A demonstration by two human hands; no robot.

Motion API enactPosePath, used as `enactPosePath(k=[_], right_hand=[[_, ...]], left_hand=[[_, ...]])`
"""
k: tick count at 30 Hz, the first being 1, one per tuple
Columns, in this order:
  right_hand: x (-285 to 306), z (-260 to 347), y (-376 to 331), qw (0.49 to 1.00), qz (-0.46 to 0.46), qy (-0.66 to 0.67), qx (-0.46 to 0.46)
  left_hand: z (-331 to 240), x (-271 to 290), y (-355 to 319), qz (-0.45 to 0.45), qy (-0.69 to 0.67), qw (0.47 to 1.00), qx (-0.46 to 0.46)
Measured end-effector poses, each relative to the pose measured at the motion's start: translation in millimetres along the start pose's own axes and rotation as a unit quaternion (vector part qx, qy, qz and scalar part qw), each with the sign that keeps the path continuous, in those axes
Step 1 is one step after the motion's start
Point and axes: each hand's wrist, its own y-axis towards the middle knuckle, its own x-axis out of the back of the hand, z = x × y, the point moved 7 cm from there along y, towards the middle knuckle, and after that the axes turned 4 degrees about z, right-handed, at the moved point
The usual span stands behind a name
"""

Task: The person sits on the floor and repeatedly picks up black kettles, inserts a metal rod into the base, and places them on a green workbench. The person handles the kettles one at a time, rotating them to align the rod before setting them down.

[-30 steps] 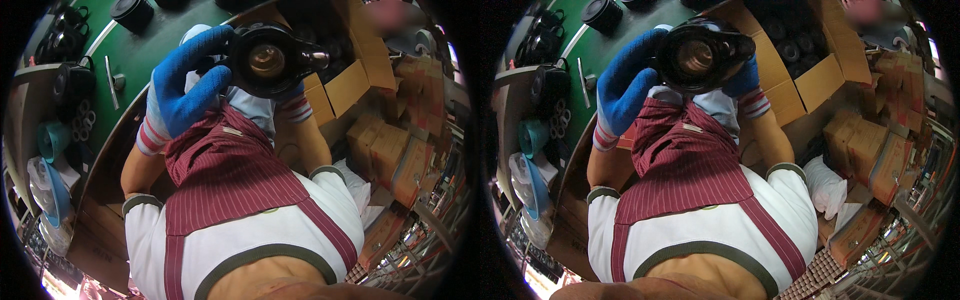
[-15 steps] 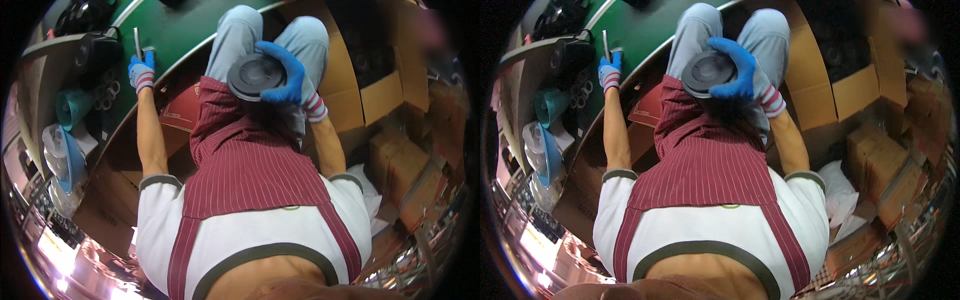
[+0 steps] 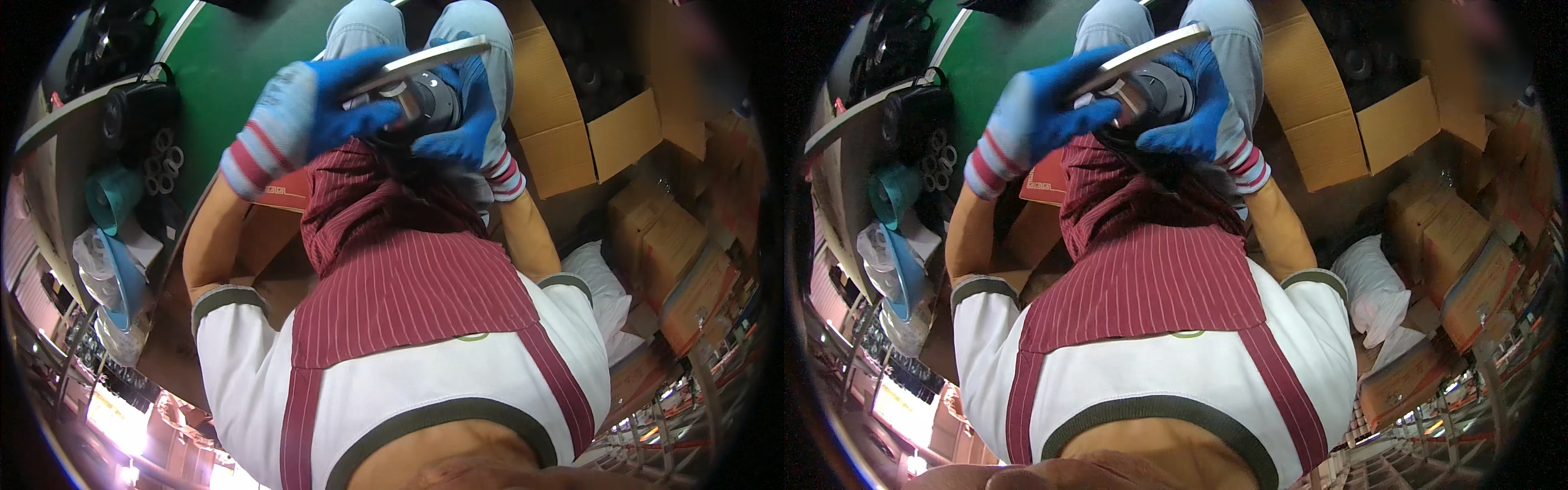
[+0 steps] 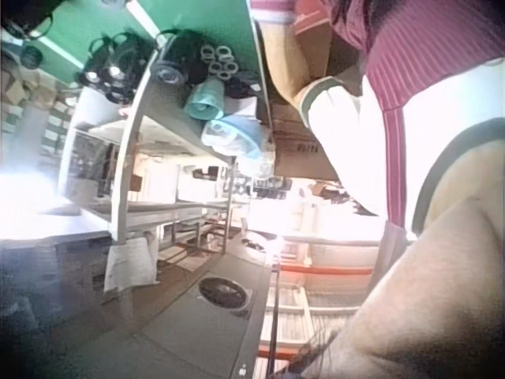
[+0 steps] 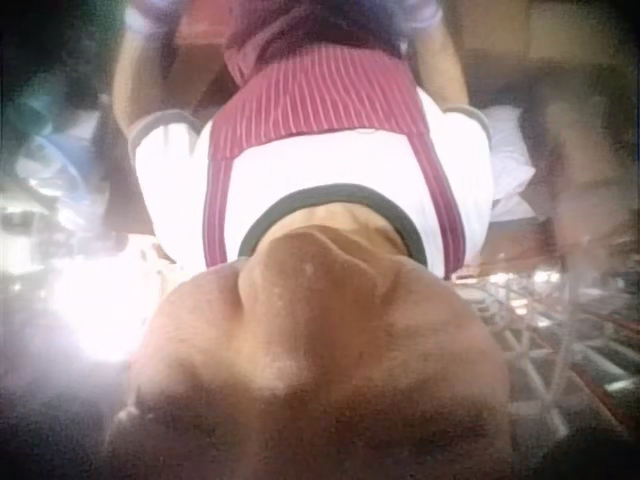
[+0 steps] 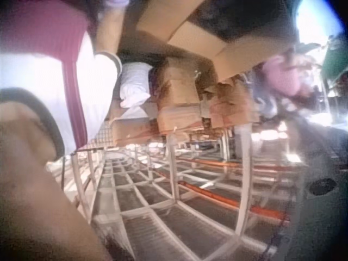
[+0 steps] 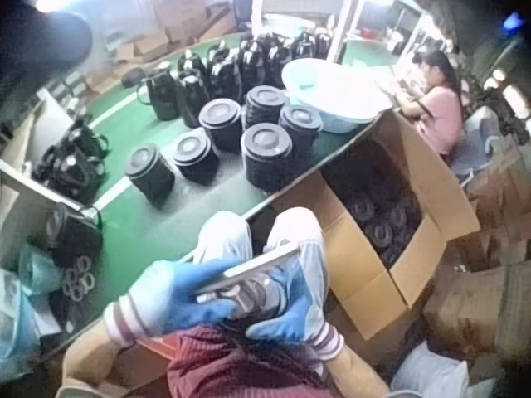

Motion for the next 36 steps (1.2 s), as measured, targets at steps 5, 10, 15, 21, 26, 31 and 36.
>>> enactPosePath(k=[5,10,15,21,26,31,36], right_hand=[[24,-18,5,0.951,-0.052,0.268,-0.147],[28,-21,72,0.998,-0.048,-0.03,0.032],[-30,-91,116,0.925,0.07,0.354,-0.12],[-21,-70,70,0.914,0.047,0.304,-0.264],[-9,-33,37,0.852,0.032,0.493,-0.171],[-10,-35,21,0.782,0.192,0.582,0.117],[0,5,-14,0.862,0.139,0.475,0.11]], left_hand=[[-25,-25,12,0.005,0.091,0.994,0.061],[-55,-41,15,0.033,0.201,0.944,0.26],[-63,-63,12,-0.017,0.292,0.855,0.429],[-56,-69,-18,-0.07,0.212,0.923,0.313],[-44,-61,-34,-0.098,0.09,0.959,0.251],[-27,-39,-27,-0.086,0.1,0.982,0.134],[-7,-23,4,-0.006,0.147,0.985,-0.087]])
